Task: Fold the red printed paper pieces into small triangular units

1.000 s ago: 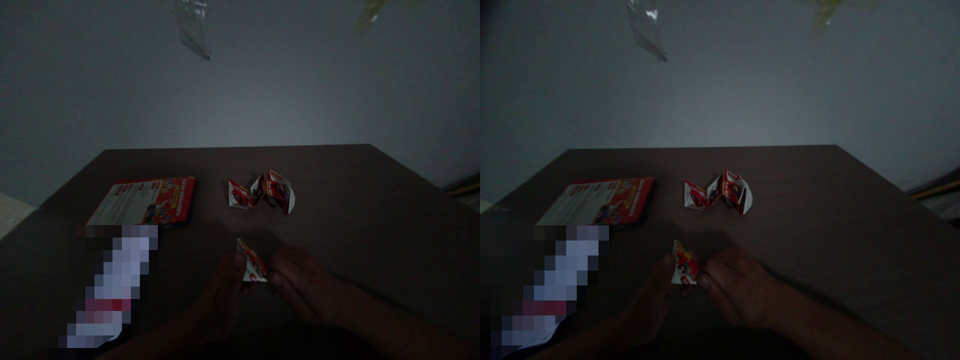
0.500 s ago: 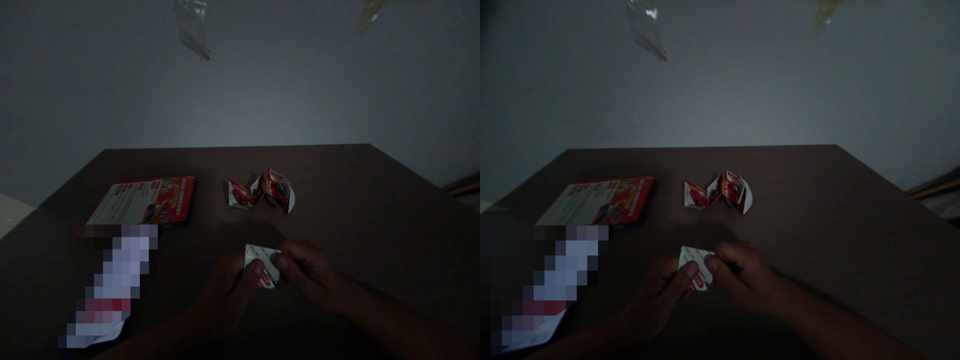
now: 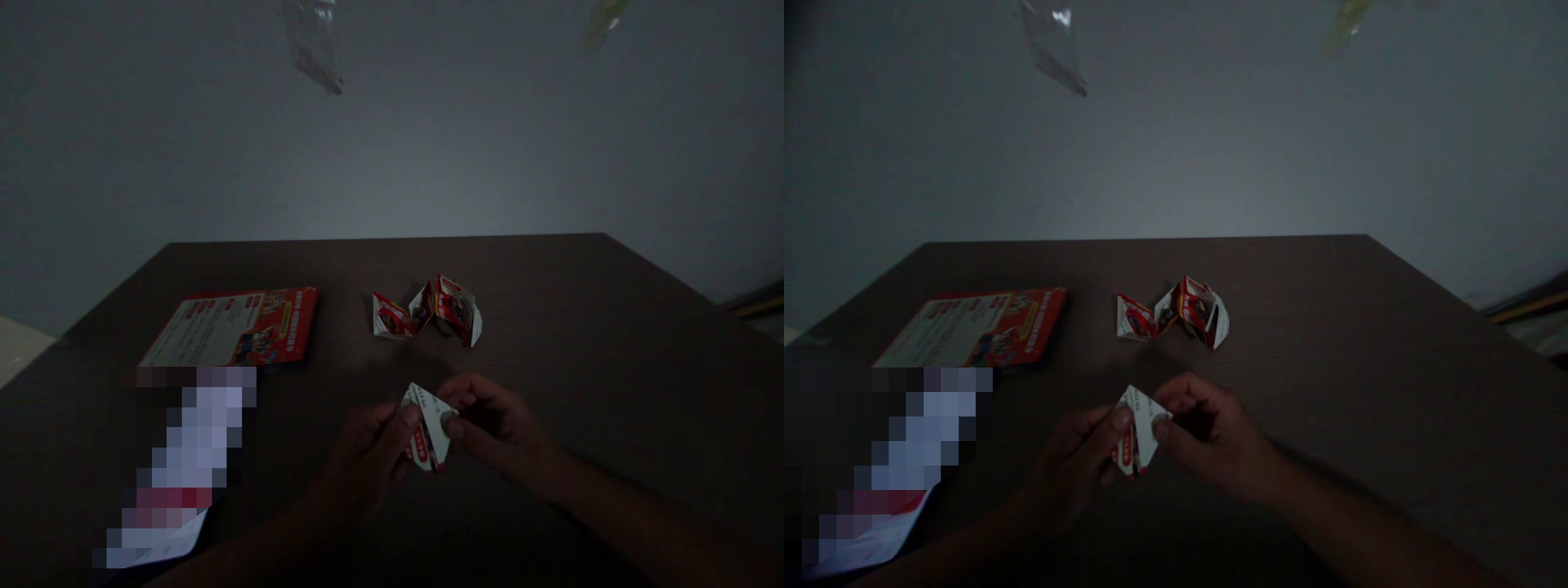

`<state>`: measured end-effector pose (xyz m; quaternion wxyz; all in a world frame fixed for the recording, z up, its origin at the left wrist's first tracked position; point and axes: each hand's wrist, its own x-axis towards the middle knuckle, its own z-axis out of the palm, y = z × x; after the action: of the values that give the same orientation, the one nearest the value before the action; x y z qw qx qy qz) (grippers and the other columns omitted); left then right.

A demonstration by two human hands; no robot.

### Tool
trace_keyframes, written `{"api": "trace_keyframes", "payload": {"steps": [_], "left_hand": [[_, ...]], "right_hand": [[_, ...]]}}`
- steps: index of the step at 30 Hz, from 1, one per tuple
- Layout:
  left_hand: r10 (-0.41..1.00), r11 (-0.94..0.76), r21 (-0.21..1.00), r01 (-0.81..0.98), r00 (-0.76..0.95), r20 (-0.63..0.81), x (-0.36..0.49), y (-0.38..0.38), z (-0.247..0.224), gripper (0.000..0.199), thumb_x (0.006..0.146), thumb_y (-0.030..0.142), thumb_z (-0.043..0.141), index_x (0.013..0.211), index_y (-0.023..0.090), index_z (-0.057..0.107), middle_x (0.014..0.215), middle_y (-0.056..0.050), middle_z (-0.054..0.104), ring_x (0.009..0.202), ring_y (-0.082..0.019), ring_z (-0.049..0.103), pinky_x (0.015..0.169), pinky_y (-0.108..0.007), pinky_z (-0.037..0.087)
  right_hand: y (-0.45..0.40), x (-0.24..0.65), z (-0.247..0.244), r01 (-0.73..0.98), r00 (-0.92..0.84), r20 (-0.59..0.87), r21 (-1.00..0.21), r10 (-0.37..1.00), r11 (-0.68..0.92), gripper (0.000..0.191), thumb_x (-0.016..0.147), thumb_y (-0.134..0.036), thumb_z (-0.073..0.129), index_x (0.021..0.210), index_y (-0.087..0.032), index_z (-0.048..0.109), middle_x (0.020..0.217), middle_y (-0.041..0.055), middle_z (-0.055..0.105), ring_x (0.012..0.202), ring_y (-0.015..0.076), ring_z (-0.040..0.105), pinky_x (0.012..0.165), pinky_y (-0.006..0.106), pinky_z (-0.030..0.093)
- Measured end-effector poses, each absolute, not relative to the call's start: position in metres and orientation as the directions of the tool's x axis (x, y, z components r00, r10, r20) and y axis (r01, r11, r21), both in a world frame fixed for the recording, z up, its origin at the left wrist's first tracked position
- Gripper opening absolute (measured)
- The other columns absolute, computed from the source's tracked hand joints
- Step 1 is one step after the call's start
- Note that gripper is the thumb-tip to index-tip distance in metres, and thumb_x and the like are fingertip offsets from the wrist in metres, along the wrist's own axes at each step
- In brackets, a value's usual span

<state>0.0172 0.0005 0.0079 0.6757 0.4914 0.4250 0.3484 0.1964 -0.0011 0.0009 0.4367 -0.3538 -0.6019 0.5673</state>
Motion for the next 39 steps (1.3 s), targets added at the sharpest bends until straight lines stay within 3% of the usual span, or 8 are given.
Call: {"api": "trace_keyframes", "payload": {"steps": [2,5,10,16,21,26,31,39], "left_hand": [[0.879,0.315,0.943,-0.107,0.409,-0.248,0.017,0.003,0.006,0.047,0.078,0.057,0.055,0.060,0.014,0.055,0.045,0.004,0.047,0.037,-0.005,0.033,0.037,-0.019,0.023],[0.850,0.384,0.901,-0.201,0.457,-0.260,0.018,0.004,0.002,0.046,0.079,0.055,0.055,0.058,0.014,0.054,0.037,0.007,0.038,0.032,-0.005,0.031,0.036,-0.019,0.026],[0.824,0.490,0.805,-0.335,0.479,-0.302,0.020,0.004,0.001,0.042,0.080,0.048,0.057,0.054,0.016,0.049,0.035,0.010,0.032,0.029,-0.004,0.028,0.037,-0.020,0.032],[0.836,0.442,0.836,-0.326,0.488,-0.251,0.023,0.003,-0.002,0.038,0.085,0.044,0.051,0.060,0.015,0.052,0.045,0.004,0.044,0.039,-0.008,0.039,0.043,-0.023,0.035],[0.976,0.008,1.000,-0.026,0.217,-0.002,0.013,0.000,-0.003,0.020,0.091,0.037,0.046,0.099,0.021,0.054,0.083,0.000,0.056,0.076,-0.014,0.054,0.069,-0.027,0.043],[0.881,-0.392,0.909,0.142,0.342,0.327,0.010,-0.003,0.002,0.024,0.085,0.018,0.056,0.108,0.024,0.055,0.102,-0.001,0.057,0.093,-0.015,0.055,0.081,-0.027,0.044],[0.854,-0.453,0.884,0.113,0.338,0.395,0.013,-0.001,0.004,0.017,0.085,0.009,0.055,0.094,0.021,0.062,0.084,0.001,0.061,0.077,-0.011,0.059,0.069,-0.022,0.046],[0.866,-0.422,0.906,0.030,0.311,0.393,0.012,0.000,0.005,0.013,0.082,0.009,0.058,0.086,0.019,0.064,0.079,0.000,0.063,0.074,-0.012,0.060,0.066,-0.023,0.047]], "right_hand": [[-0.002,0.196,0.006,0.041,-0.301,0.287,-0.949,0.909,0.313,0.029,0.084,-0.018,0.062,0.112,-0.020,0.054,0.091,0.0036,0.060,0.082,0.0133,0.059,0.070,0.025,0.049],[-0.001,0.198,0.013,0.252,-0.412,0.445,-0.783,0.795,0.568,0.020,0.083,-0.010,0.058,0.099,-0.019,0.063,0.115,0.0102,0.055,0.103,0.0190,0.056,0.083,0.032,0.048],[0.004,0.199,0.014,0.270,-0.510,0.588,-0.583,0.627,0.766,0.038,0.078,-0.015,0.066,0.115,-0.015,0.058,0.111,0.0126,0.060,0.104,0.0222,0.056,0.089,0.039,0.047],[0.007,0.203,0.009,0.306,-0.480,0.696,-0.436,0.533,0.846,0.021,0.081,-0.012,0.063,0.102,-0.014,0.065,0.099,0.0119,0.067,0.095,0.0222,0.060,0.082,0.039,0.050],[0.006,0.204,0.012,0.330,-0.441,0.663,-0.507,0.605,0.796,0.017,0.078,-0.006,0.064,0.093,-0.013,0.064,0.083,0.0089,0.068,0.080,0.0183,0.061,0.072,0.034,0.050],[0.005,0.200,0.012,0.296,-0.424,0.551,-0.667,0.719,0.684,0.010,0.079,-0.007,0.063,0.087,-0.013,0.063,0.074,0.0066,0.064,0.070,0.0159,0.059,0.063,0.030,0.047],[0.003,0.198,0.013,0.241,-0.418,0.464,-0.772,0.781,0.588,0.004,0.081,-0.011,0.062,0.084,-0.013,0.064,0.072,0.0064,0.062,0.067,0.0156,0.058,0.060,0.029,0.046],[0.002,0.198,0.015,0.157,-0.410,0.455,-0.819,0.791,0.552,0.007,0.081,-0.009,0.062,0.082,-0.011,0.069,0.073,0.0077,0.063,0.069,0.0155,0.060,0.059,0.027,0.047]]}}
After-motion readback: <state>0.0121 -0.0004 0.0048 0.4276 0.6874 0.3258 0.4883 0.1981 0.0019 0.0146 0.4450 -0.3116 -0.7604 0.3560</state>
